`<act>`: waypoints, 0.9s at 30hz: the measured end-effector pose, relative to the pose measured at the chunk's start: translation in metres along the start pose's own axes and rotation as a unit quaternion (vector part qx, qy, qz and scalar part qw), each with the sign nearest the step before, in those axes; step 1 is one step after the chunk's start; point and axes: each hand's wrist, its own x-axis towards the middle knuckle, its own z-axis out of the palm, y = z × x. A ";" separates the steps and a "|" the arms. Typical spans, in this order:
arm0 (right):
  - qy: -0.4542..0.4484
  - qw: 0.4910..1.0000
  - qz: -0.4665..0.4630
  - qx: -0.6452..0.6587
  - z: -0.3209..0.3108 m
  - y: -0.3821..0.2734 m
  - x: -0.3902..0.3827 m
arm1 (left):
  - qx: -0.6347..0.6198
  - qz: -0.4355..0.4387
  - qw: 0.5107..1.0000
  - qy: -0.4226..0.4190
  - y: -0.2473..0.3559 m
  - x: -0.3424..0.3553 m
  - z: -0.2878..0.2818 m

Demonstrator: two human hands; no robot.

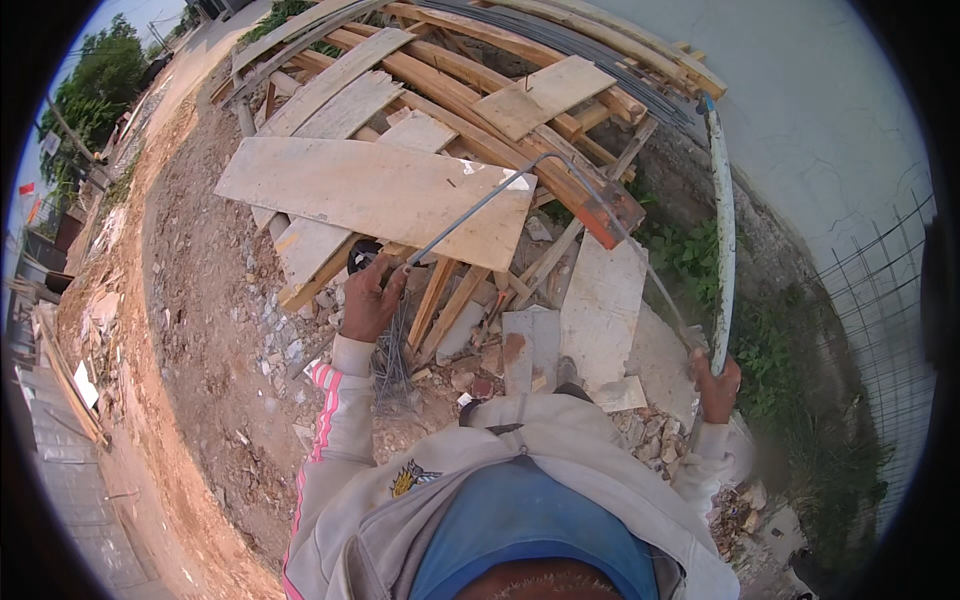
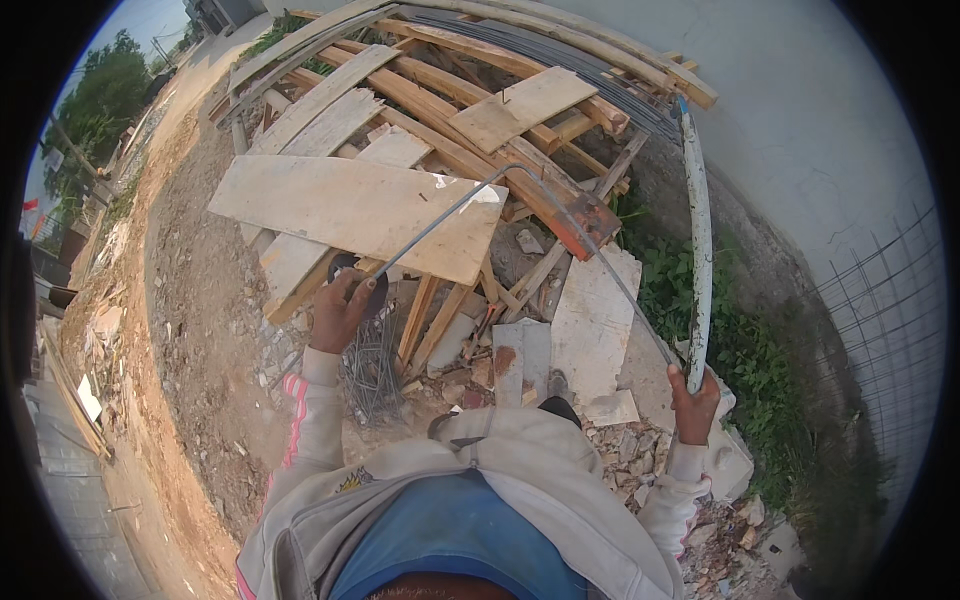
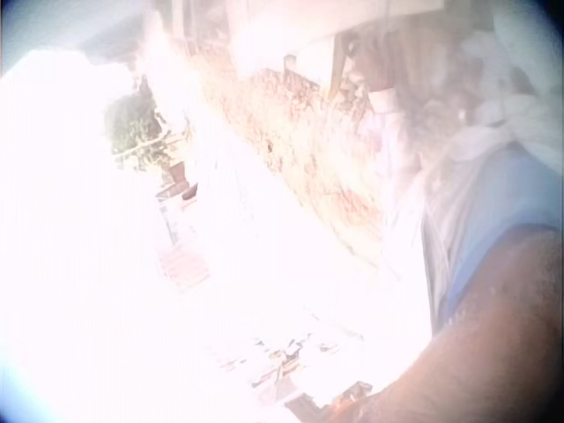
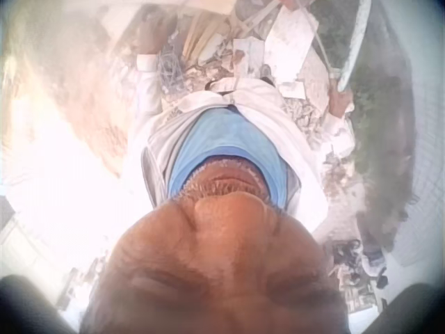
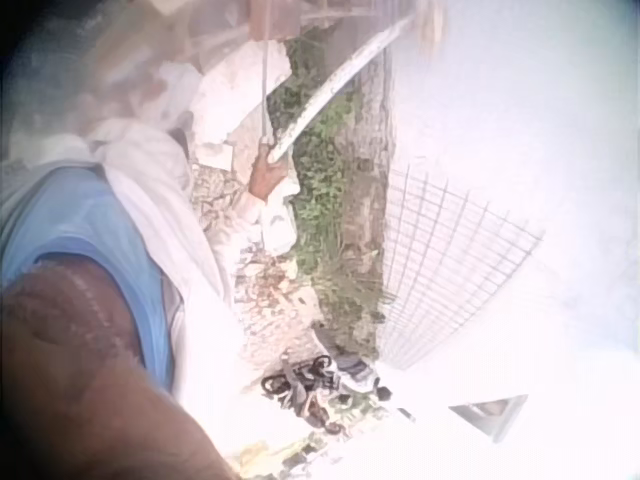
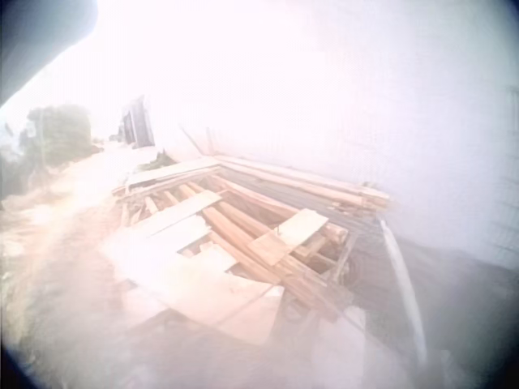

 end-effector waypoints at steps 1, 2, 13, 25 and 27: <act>0.011 1.000 0.009 -0.008 -0.004 0.005 -0.005 | 0.026 0.025 0.999 -0.011 -0.003 0.007 0.007; 0.024 0.999 0.028 -0.022 -0.009 0.008 -0.009 | 0.052 0.048 0.997 -0.019 -0.006 0.014 0.015; 0.087 0.980 -0.005 -0.178 -0.058 0.017 0.011 | 0.096 0.033 0.993 -0.068 -0.014 0.013 0.022; 0.095 0.972 -0.035 -0.212 -0.050 -0.015 0.019 | 0.122 -0.009 0.992 -0.032 -0.003 -0.004 0.016; 0.104 0.971 -0.044 -0.210 -0.050 -0.010 0.011 | 0.138 -0.025 0.988 -0.056 -0.014 -0.025 0.016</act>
